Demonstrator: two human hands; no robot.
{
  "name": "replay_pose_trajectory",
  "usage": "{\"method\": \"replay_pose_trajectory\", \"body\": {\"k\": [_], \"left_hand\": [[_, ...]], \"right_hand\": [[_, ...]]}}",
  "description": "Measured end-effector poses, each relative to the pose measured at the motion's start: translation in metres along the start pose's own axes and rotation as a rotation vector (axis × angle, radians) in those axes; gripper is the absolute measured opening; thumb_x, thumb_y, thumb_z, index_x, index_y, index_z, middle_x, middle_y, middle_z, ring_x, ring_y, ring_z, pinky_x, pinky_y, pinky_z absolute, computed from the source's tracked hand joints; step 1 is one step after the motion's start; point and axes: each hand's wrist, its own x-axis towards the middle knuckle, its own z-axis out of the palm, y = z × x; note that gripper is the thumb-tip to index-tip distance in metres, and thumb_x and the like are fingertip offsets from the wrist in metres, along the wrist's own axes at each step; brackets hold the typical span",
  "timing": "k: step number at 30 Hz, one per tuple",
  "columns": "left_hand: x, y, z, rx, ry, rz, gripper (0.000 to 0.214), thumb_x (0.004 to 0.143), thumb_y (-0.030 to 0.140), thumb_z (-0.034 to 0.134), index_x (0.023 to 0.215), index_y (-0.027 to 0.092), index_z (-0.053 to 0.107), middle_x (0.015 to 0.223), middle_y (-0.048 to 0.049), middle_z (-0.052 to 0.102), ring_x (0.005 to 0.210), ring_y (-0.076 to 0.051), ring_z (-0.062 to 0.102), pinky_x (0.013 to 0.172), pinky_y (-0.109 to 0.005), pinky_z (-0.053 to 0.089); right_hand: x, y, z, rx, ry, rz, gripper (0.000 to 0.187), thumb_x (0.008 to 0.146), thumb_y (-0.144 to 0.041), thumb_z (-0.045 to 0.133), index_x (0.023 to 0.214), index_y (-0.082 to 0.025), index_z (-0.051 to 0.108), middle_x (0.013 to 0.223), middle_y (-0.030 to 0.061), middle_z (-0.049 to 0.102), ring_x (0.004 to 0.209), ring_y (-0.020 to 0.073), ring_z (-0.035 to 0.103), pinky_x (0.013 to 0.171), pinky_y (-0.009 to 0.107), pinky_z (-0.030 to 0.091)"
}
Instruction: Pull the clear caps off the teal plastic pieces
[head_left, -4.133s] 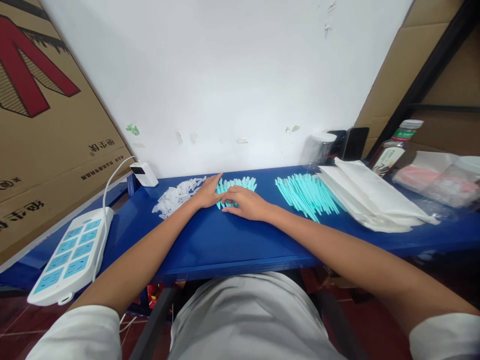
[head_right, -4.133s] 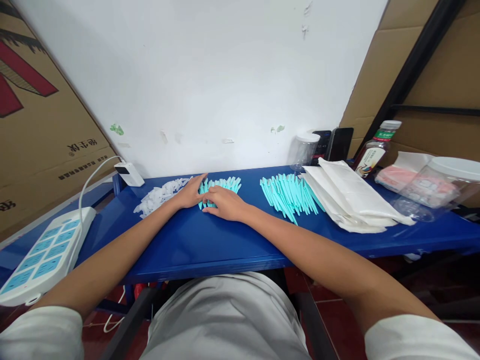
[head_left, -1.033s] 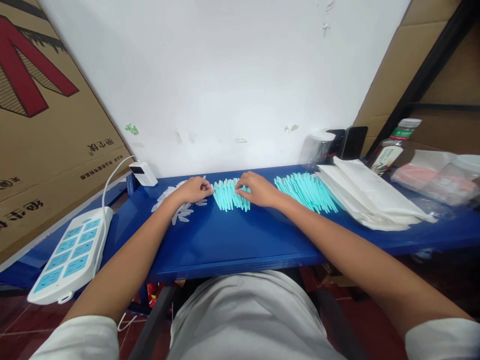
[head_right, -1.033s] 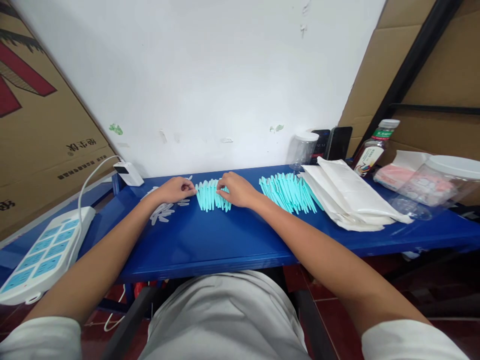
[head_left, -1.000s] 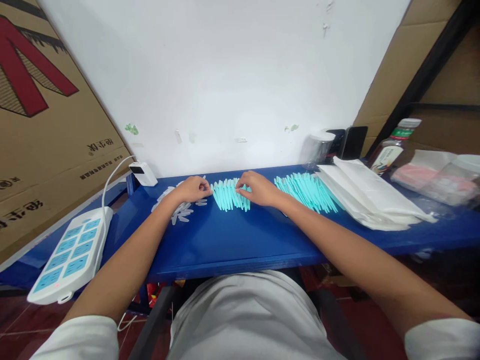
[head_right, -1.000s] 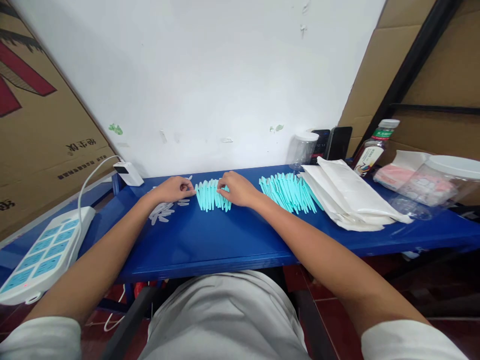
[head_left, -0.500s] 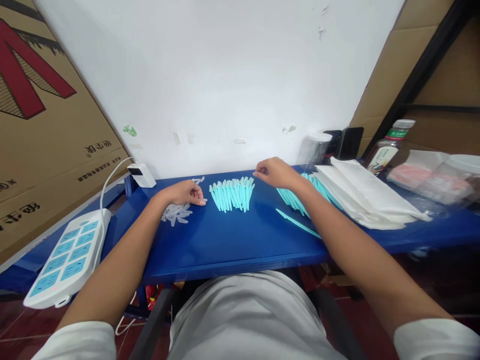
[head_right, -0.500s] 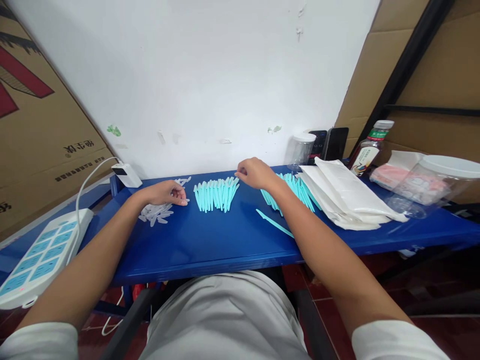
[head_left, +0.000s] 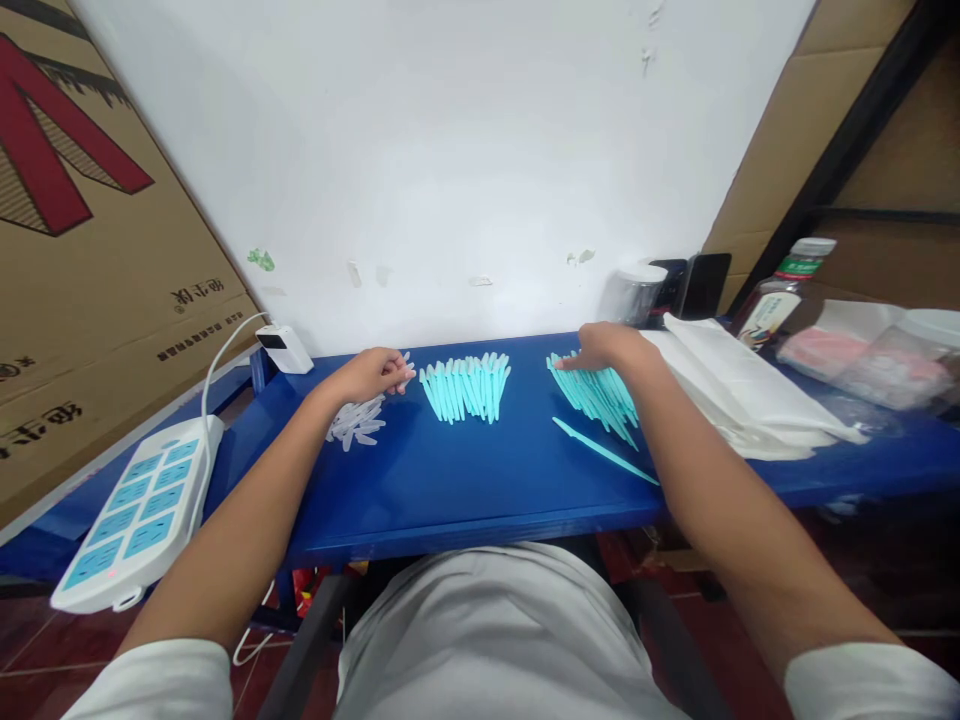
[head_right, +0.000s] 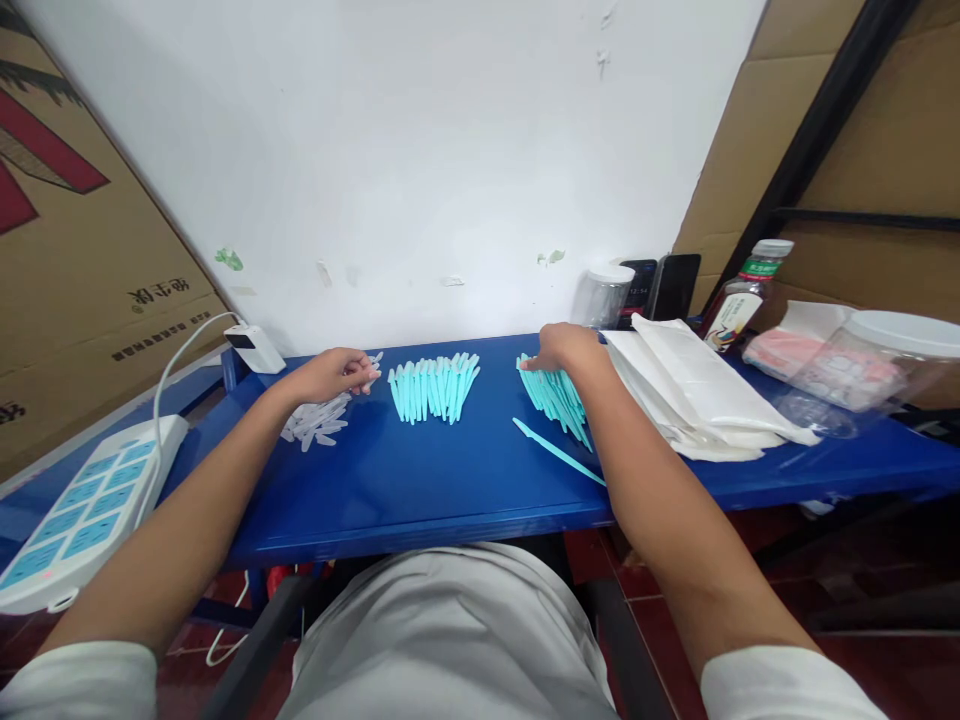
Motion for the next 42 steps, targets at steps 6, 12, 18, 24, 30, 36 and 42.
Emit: {"method": "replay_pose_trajectory", "body": {"k": [6,12,18,24,30,36,42], "left_hand": [[0.004,0.010,0.013,-0.280,0.089,0.047,0.052,0.085,0.066,0.072,0.093,0.015,0.066,0.084,-0.0097,0.076,0.074,-0.018,0.069,0.073,-0.033,0.055],[0.009,0.024,0.037,-0.744,0.116,-0.070,0.043,0.080,0.050,0.085,0.096,0.013,0.070,0.081,-0.0037,0.067,0.070,-0.011,0.060,0.074,-0.029,0.053],[0.009,0.026,0.047,-1.034,-0.056,-0.055,0.040,0.091,0.035,0.078,0.127,0.017,0.072,0.086,-0.0005,0.059,0.073,-0.009,0.054,0.074,-0.024,0.051],[0.010,0.031,0.051,-1.284,-0.035,-0.149,0.015,0.091,0.017,0.074,0.106,0.013,0.073,0.082,-0.0014,0.057,0.068,-0.008,0.053,0.067,-0.020,0.050],[0.012,0.035,0.044,-1.323,0.073,-0.199,0.008,0.093,0.023,0.067,0.097,0.016,0.066,0.084,-0.0040,0.058,0.061,-0.009,0.047,0.055,-0.022,0.043],[0.005,0.036,0.048,-0.592,0.186,-0.094,0.036,0.087,0.056,0.070,0.089,0.020,0.063,0.062,0.0053,0.034,0.050,-0.011,0.027,0.049,-0.027,0.021],[0.000,0.037,0.055,0.134,0.082,0.173,0.033,0.088,0.051,0.068,0.100,0.021,0.072,0.065,0.0024,0.043,0.056,-0.015,0.041,0.058,-0.030,0.029]], "right_hand": [[-0.022,0.005,-0.021,0.127,-0.212,-0.252,0.050,0.081,-0.065,0.076,0.082,-0.015,0.076,0.093,0.0141,0.078,0.084,0.0283,0.073,0.070,0.035,0.052],[-0.068,0.004,-0.015,0.107,-0.324,-0.273,0.030,0.079,-0.047,0.082,0.073,-0.020,0.074,0.078,0.0091,0.074,0.072,0.0258,0.070,0.061,0.034,0.048],[-0.105,-0.006,0.032,0.058,-0.238,-0.291,0.034,0.098,-0.038,0.058,0.070,-0.019,0.063,0.074,0.0113,0.069,0.065,0.0246,0.065,0.057,0.035,0.040],[-0.090,-0.026,0.037,0.016,-0.166,-0.331,0.024,0.097,-0.028,0.052,0.084,-0.016,0.068,0.084,0.0156,0.072,0.075,0.0285,0.069,0.060,0.035,0.041],[-0.044,-0.022,0.011,0.058,0.016,-0.147,0.036,0.103,-0.030,0.044,0.123,-0.007,0.062,0.118,0.0265,0.071,0.100,0.0355,0.071,0.073,0.038,0.048],[0.007,-0.019,0.000,0.117,0.189,-0.132,0.043,0.105,-0.034,0.040,0.130,-0.005,0.060,0.128,0.0288,0.068,0.114,0.0374,0.068,0.086,0.040,0.050],[0.009,0.002,0.013,0.162,0.173,-0.062,0.049,0.106,-0.047,0.040,0.121,-0.008,0.066,0.122,0.0260,0.071,0.109,0.0365,0.069,0.085,0.041,0.051]]}}
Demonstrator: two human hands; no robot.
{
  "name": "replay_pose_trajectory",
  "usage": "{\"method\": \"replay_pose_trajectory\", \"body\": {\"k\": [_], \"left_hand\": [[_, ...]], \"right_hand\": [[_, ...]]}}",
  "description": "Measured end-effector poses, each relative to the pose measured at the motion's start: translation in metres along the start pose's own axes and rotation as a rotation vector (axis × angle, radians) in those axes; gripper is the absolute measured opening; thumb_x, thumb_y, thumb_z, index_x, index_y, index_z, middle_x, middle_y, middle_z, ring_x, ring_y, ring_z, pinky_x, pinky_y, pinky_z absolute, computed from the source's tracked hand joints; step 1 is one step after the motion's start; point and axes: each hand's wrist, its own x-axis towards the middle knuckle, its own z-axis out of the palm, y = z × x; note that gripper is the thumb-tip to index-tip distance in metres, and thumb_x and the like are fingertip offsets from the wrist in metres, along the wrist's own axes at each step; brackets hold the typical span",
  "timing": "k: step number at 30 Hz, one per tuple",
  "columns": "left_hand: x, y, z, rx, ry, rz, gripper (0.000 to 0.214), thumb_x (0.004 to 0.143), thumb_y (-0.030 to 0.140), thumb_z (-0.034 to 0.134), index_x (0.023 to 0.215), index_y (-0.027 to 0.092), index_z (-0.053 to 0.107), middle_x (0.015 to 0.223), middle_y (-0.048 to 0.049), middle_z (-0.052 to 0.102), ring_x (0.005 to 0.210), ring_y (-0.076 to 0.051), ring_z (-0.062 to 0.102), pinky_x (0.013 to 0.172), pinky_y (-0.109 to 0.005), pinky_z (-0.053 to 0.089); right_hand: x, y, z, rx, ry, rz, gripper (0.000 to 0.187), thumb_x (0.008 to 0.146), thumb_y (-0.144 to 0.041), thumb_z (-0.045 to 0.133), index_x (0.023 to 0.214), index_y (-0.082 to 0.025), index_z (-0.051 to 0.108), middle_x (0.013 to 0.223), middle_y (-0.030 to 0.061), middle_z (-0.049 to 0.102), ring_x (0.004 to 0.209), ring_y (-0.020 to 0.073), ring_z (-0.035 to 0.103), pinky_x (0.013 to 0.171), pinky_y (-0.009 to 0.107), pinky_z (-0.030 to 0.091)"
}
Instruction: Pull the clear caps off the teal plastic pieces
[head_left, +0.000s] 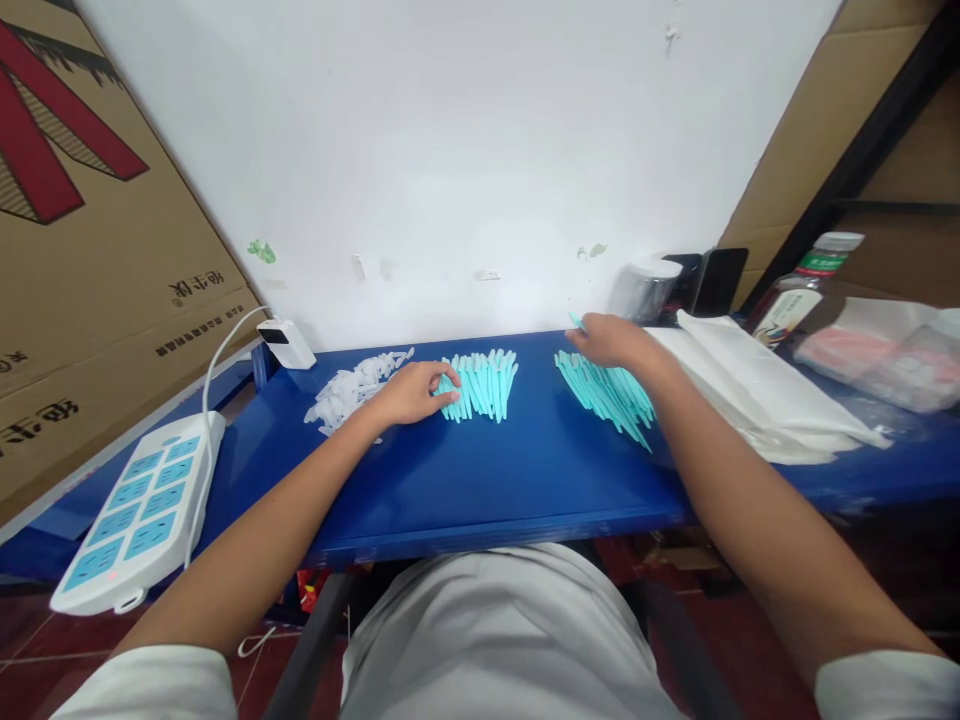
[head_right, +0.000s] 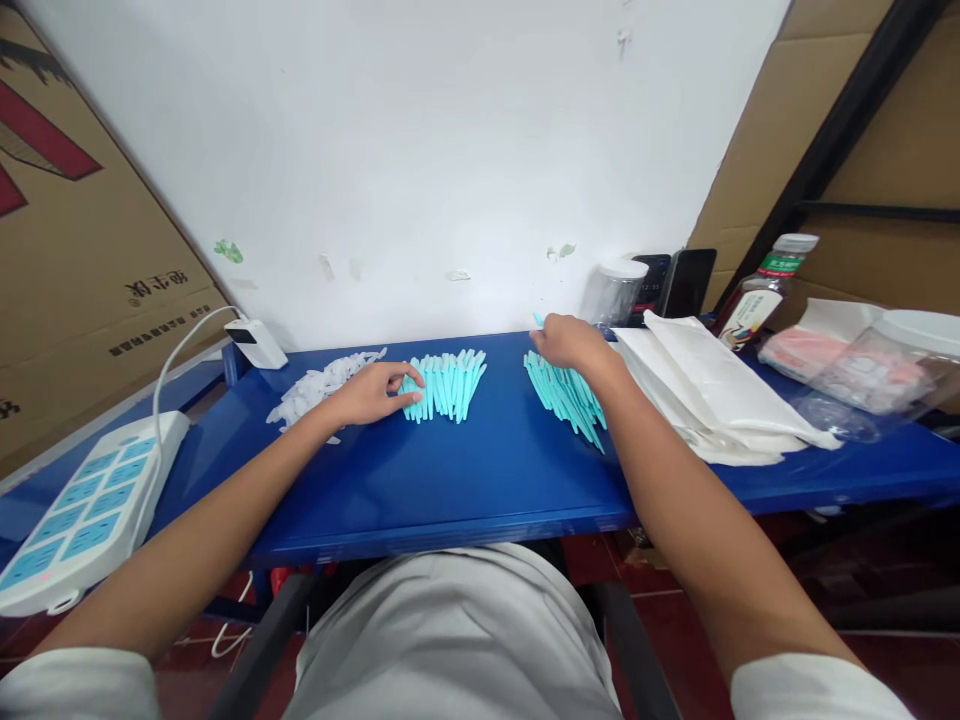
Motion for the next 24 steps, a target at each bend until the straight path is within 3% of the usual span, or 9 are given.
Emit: {"method": "replay_pose_trajectory", "body": {"k": [4,8,13,24], "left_hand": [[0.002,-0.006,0.000,0.000,-0.051,-0.003,0.038,0.091,0.056,0.064,0.104,0.021,0.072,0.065,0.0025,0.042,0.055,-0.016,0.041,0.057,-0.030,0.029],[0.003,-0.007,0.002,-0.019,-0.076,0.016,0.042,0.091,0.060,0.064,0.104,0.021,0.070,0.065,0.0037,0.039,0.056,-0.016,0.039,0.058,-0.029,0.029],[0.004,-0.005,0.003,-0.021,-0.097,0.031,0.043,0.090,0.063,0.064,0.097,0.021,0.069,0.064,0.0039,0.041,0.057,-0.015,0.040,0.058,-0.028,0.027],[0.004,-0.003,0.006,0.080,-0.145,0.025,0.048,0.093,0.067,0.058,0.083,0.021,0.063,0.065,0.0012,0.048,0.058,-0.016,0.045,0.058,-0.029,0.026]], "right_hand": [[-0.009,0.013,-0.004,-0.058,-0.143,0.068,0.063,0.098,-0.065,0.051,0.113,-0.007,0.072,0.112,0.0272,0.073,0.104,0.0370,0.071,0.082,0.041,0.052],[-0.016,0.001,-0.003,-0.135,-0.248,0.088,0.069,0.086,-0.070,0.067,0.119,-0.009,0.073,0.119,0.0254,0.072,0.109,0.0384,0.070,0.085,0.043,0.054],[-0.019,-0.012,0.002,-0.181,-0.288,0.043,0.057,0.089,-0.055,0.071,0.123,-0.010,0.072,0.122,0.0244,0.072,0.109,0.0386,0.071,0.084,0.043,0.056],[-0.019,-0.007,0.003,-0.180,-0.273,-0.072,0.038,0.099,-0.038,0.058,0.117,-0.008,0.071,0.120,0.0261,0.072,0.105,0.0383,0.071,0.077,0.039,0.052]]}}
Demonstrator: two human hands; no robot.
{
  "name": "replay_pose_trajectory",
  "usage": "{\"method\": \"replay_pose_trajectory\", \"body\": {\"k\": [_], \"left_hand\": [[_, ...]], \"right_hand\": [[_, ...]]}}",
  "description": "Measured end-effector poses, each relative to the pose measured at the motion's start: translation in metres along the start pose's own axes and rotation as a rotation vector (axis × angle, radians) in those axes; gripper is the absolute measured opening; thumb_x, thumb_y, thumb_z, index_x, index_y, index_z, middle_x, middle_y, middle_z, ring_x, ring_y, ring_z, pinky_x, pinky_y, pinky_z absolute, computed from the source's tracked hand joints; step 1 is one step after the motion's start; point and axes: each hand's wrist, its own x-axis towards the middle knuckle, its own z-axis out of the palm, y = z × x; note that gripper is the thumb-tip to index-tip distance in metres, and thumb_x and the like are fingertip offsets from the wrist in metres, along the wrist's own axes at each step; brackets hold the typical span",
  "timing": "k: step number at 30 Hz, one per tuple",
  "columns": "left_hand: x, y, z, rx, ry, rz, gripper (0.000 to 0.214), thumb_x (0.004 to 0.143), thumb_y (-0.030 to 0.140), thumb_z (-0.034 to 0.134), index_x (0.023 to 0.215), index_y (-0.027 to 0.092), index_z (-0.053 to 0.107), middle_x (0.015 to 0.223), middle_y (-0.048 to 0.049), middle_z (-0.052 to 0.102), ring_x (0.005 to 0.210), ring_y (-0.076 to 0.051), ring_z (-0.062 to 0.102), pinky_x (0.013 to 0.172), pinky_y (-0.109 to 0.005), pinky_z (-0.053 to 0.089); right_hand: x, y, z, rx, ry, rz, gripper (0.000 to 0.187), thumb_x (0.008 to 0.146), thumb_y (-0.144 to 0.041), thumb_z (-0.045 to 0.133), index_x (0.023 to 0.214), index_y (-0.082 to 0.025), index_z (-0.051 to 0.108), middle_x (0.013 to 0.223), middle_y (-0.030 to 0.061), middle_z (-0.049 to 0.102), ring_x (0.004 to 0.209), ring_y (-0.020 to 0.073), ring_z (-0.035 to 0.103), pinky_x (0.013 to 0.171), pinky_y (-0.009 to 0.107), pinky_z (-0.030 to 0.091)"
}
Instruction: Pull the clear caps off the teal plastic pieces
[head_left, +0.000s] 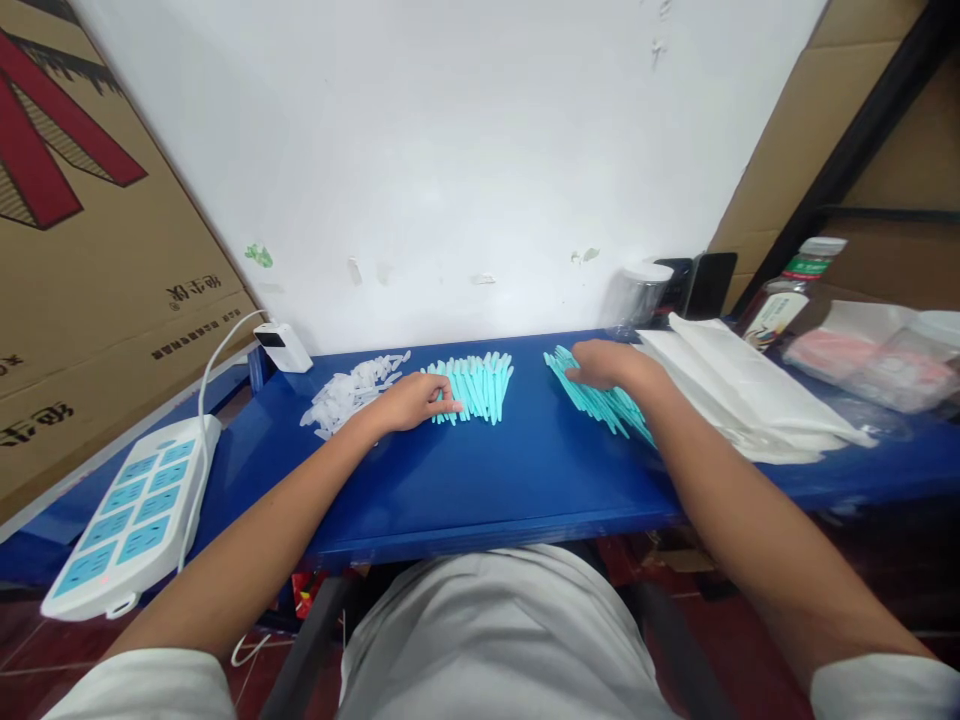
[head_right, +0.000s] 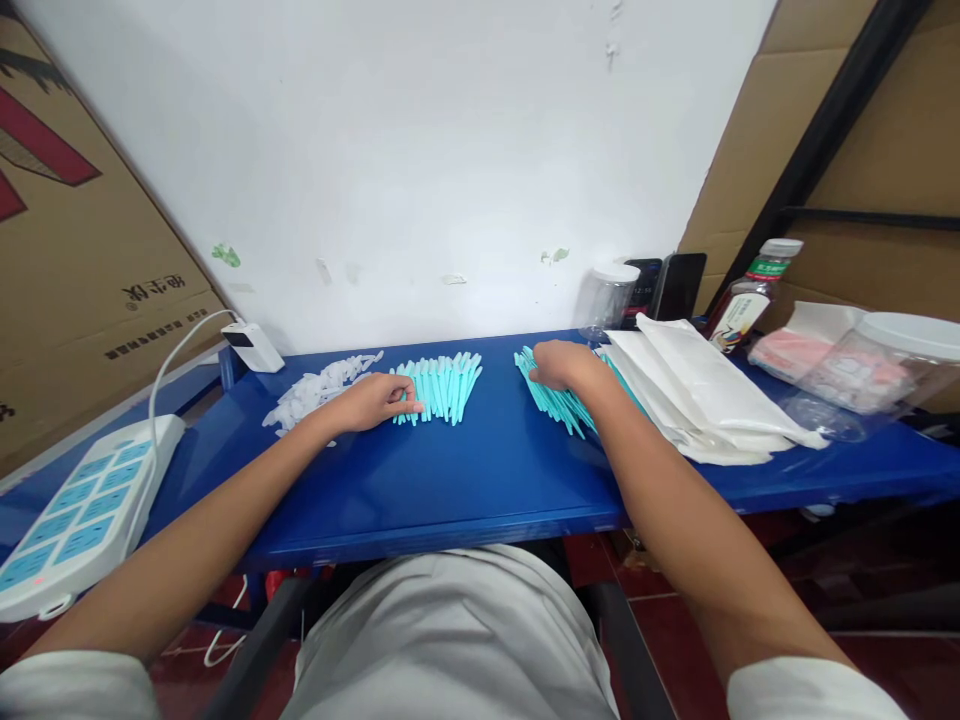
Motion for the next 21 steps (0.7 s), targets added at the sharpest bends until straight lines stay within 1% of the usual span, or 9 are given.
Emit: {"method": "replay_pose_trajectory", "body": {"k": [2,4,6,9,12,14,16,18,21], "left_hand": [[0.000,-0.001,0.001,-0.004,0.016,0.007,0.046,0.094,0.065,0.056,0.084,0.021,0.063,0.065,0.0010,0.050,0.058,-0.017,0.046,0.058,-0.029,0.027],[-0.001,0.000,0.001,-0.023,0.053,0.009,0.046,0.095,0.065,0.055,0.084,0.021,0.061,0.065,0.0011,0.051,0.058,-0.017,0.047,0.058,-0.029,0.028],[-0.002,0.001,-0.001,-0.046,0.095,0.007,0.045,0.096,0.064,0.054,0.085,0.021,0.060,0.066,0.0012,0.051,0.059,-0.016,0.046,0.058,-0.029,0.029],[-0.004,0.003,-0.003,-0.067,0.159,-0.002,0.045,0.098,0.063,0.053,0.083,0.021,0.057,0.066,0.0019,0.049,0.058,-0.016,0.045,0.058,-0.029,0.029],[-0.003,0.004,-0.003,-0.074,0.206,0.003,0.045,0.098,0.062,0.053,0.080,0.021,0.053,0.064,0.0028,0.047,0.058,-0.016,0.045,0.058,-0.029,0.029],[-0.002,0.004,-0.002,-0.079,0.219,0.006,0.045,0.098,0.062,0.053,0.079,0.021,0.052,0.063,0.0032,0.046,0.058,-0.016,0.045,0.058,-0.029,0.029],[-0.002,0.004,-0.001,-0.089,0.224,0.009,0.045,0.098,0.062,0.053,0.079,0.021,0.051,0.063,0.0035,0.046,0.058,-0.015,0.045,0.058,-0.029,0.029],[-0.001,0.004,-0.001,-0.100,0.227,0.010,0.045,0.098,0.061,0.053,0.079,0.021,0.051,0.062,0.0036,0.046,0.058,-0.015,0.045,0.058,-0.029,0.029],[-0.002,0.004,-0.002,-0.105,0.224,0.006,0.044,0.099,0.061,0.053,0.079,0.021,0.051,0.062,0.0034,0.046,0.058,-0.016,0.045,0.057,-0.029,0.028]], "right_hand": [[0.002,0.004,-0.001,0.006,0.027,-0.011,0.037,0.101,-0.040,0.055,0.117,-0.009,0.070,0.122,0.0250,0.071,0.104,0.0364,0.071,0.075,0.037,0.049],[0.005,0.009,-0.001,0.022,0.091,-0.033,0.037,0.102,-0.042,0.052,0.111,-0.011,0.069,0.117,0.0234,0.072,0.098,0.0336,0.070,0.071,0.035,0.046],[0.008,0.014,-0.002,0.065,0.190,-0.063,0.035,0.102,-0.044,0.050,0.099,-0.013,0.067,0.104,0.0200,0.073,0.085,0.0292,0.068,0.066,0.033,0.041],[0.008,0.018,-0.005,0.199,0.365,-0.131,0.032,0.102,-0.040,0.047,0.081,-0.018,0.057,0.083,0.0118,0.068,0.068,0.0223,0.058,0.060,0.033,0.034],[0.004,0.017,-0.009,0.379,0.549,-0.262,0.030,0.100,-0.035,0.045,0.074,-0.021,0.044,0.073,0.0058,0.059,0.064,0.0188,0.050,0.061,0.032,0.032],[0.001,0.014,-0.012,0.486,0.627,-0.347,0.031,0.100,-0.035,0.045,0.072,-0.022,0.040,0.071,0.0036,0.055,0.063,0.0174,0.047,0.062,0.031,0.032],[-0.001,0.009,-0.014,0.567,0.665,-0.395,0.030,0.100,-0.034,0.044,0.072,-0.022,0.042,0.070,0.0028,0.054,0.063,0.0171,0.046,0.062,0.031,0.032],[-0.003,0.003,-0.015,0.634,0.671,-0.426,0.032,0.100,-0.033,0.044,0.071,-0.020,0.050,0.070,0.0038,0.057,0.066,0.0179,0.050,0.064,0.031,0.034],[-0.001,-0.008,-0.011,0.728,0.631,-0.469,0.045,0.103,-0.036,0.039,0.066,-0.018,0.058,0.070,0.0068,0.065,0.067,0.0185,0.054,0.068,0.031,0.038]]}}
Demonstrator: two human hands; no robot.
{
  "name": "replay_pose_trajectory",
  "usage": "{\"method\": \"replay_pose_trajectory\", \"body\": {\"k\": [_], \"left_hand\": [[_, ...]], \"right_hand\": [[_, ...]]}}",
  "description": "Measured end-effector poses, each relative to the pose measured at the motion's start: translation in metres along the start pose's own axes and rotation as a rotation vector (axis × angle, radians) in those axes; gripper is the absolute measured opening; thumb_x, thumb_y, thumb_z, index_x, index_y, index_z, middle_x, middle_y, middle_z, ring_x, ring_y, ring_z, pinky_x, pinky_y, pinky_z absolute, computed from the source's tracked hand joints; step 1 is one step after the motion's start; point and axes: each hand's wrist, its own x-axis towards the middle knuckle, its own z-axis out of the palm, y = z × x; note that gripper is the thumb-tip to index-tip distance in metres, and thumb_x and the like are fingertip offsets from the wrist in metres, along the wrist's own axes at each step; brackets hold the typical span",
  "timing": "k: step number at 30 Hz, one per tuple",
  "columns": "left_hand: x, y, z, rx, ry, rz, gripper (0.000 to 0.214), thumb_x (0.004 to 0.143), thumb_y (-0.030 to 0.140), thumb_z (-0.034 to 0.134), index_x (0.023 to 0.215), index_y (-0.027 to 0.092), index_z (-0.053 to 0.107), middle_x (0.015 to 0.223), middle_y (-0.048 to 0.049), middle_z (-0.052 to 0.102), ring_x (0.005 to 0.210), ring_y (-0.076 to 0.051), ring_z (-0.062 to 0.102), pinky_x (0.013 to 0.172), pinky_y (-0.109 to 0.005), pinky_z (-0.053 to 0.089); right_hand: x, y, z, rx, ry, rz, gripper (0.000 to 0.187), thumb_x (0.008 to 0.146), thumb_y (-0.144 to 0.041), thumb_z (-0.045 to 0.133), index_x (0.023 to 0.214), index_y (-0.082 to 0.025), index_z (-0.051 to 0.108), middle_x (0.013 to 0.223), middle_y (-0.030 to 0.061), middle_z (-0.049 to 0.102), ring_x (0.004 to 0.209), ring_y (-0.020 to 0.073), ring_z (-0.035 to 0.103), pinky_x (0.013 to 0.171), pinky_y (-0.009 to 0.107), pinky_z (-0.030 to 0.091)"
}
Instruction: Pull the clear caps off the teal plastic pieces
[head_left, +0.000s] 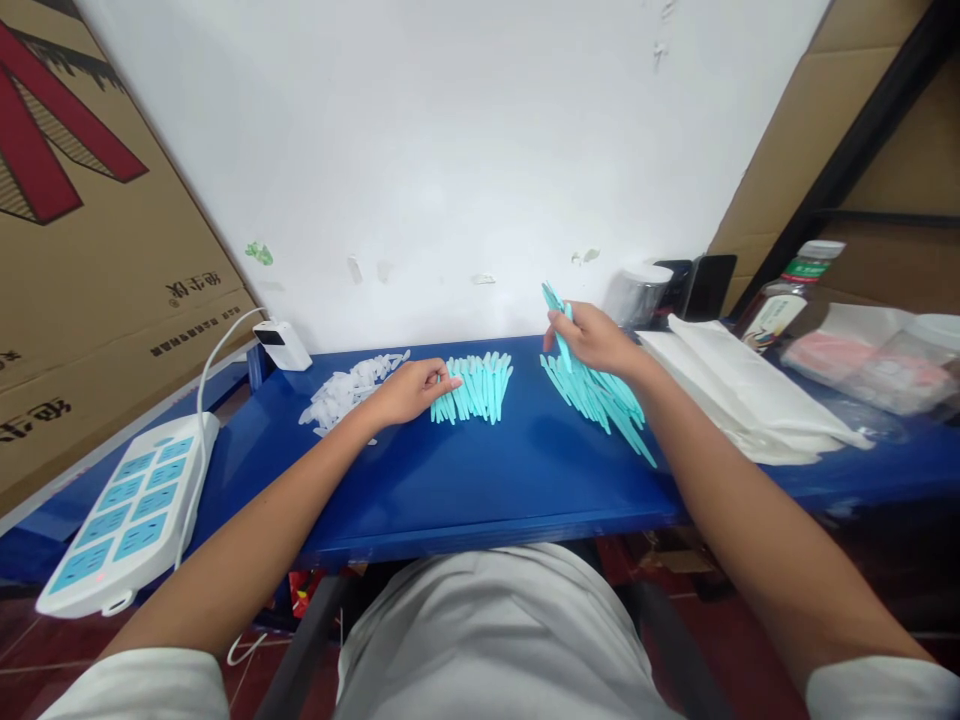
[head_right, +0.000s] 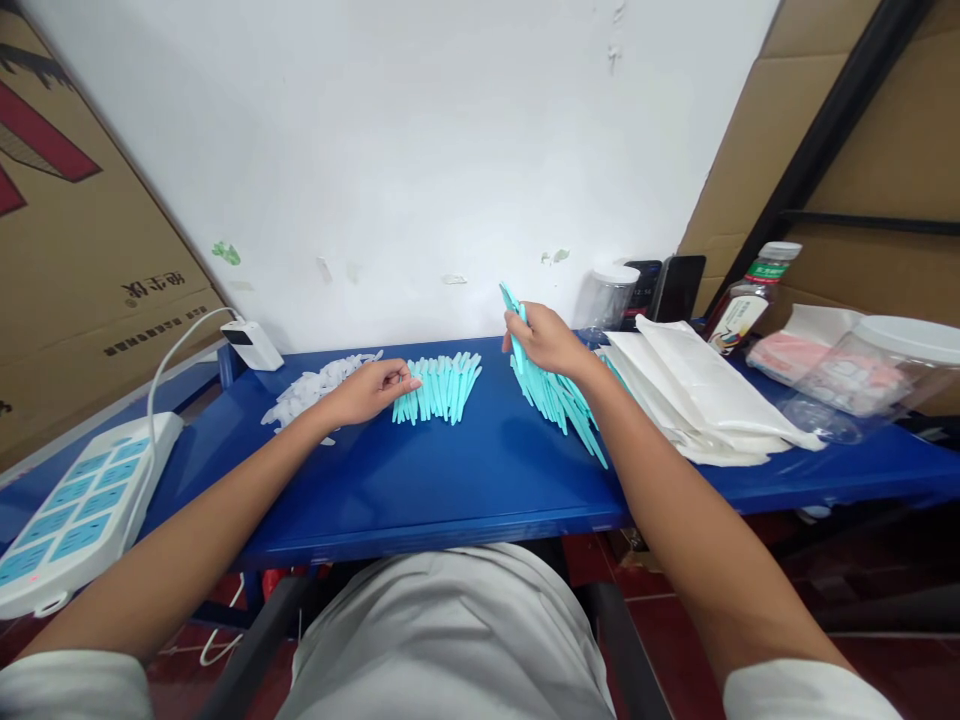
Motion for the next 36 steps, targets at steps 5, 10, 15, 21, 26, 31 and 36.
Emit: {"method": "replay_pose_trajectory", "body": {"k": [5,10,15,21,26,31,36], "left_hand": [[0.000,0.001,-0.002,-0.017,-0.009,0.000,0.044,0.099,0.062,0.052,0.081,0.022,0.052,0.063,0.0029,0.047,0.057,-0.016,0.045,0.057,-0.029,0.028],[0.000,0.000,-0.001,-0.009,-0.006,0.002,0.043,0.098,0.061,0.053,0.080,0.022,0.053,0.063,0.0023,0.049,0.058,-0.016,0.047,0.057,-0.029,0.029],[0.000,-0.001,-0.001,-0.017,-0.008,0.002,0.044,0.098,0.062,0.053,0.079,0.022,0.052,0.063,0.0025,0.048,0.057,-0.016,0.046,0.057,-0.029,0.029],[0.000,-0.003,0.000,-0.009,-0.005,0.003,0.044,0.098,0.062,0.053,0.080,0.022,0.053,0.065,0.0017,0.051,0.058,-0.016,0.048,0.057,-0.030,0.030],[0.000,-0.003,0.000,-0.013,-0.006,0.014,0.043,0.097,0.061,0.054,0.080,0.022,0.053,0.064,0.0018,0.051,0.058,-0.017,0.049,0.057,-0.030,0.030],[0.000,-0.001,-0.001,-0.016,-0.009,0.010,0.043,0.097,0.061,0.054,0.080,0.022,0.053,0.064,0.0018,0.052,0.058,-0.017,0.049,0.057,-0.030,0.031],[0.000,-0.001,-0.001,-0.011,-0.012,0.013,0.044,0.098,0.062,0.054,0.080,0.022,0.054,0.065,0.0014,0.053,0.058,-0.017,0.049,0.057,-0.030,0.031]], "right_hand": [[0.003,0.003,0.027,0.175,0.067,0.121,0.038,0.104,-0.040,0.041,0.072,-0.021,0.049,0.061,0.0033,0.060,0.058,0.0174,0.053,0.062,0.031,0.039],[0.007,0.009,0.049,0.178,0.147,0.147,0.032,0.101,-0.042,0.048,0.078,-0.020,0.053,0.067,0.0022,0.056,0.066,0.0188,0.052,0.065,0.031,0.038],[0.005,0.008,0.058,0.200,0.138,0.216,0.046,0.103,-0.050,0.042,0.069,-0.020,0.048,0.065,0.0017,0.054,0.062,0.0165,0.049,0.063,0.031,0.037],[0.000,0.003,0.061,0.237,0.181,0.178,0.048,0.093,-0.060,0.060,0.070,-0.021,0.042,0.065,-0.0013,0.045,0.063,0.0145,0.039,0.061,0.030,0.032],[-0.004,-0.001,0.064,0.279,0.238,0.166,0.053,0.085,-0.058,0.072,0.067,-0.022,0.038,0.062,-0.0023,0.039,0.061,0.0138,0.034,0.058,0.031,0.030],[-0.006,-0.004,0.072,0.264,0.282,0.103,0.054,0.081,-0.059,0.075,0.066,-0.022,0.039,0.063,-0.0031,0.038,0.062,0.0137,0.034,0.058,0.030,0.029],[-0.008,-0.005,0.081,0.254,0.306,0.079,0.057,0.080,-0.061,0.075,0.067,-0.022,0.035,0.064,-0.0045,0.032,0.062,0.0128,0.030,0.059,0.029,0.025]]}}
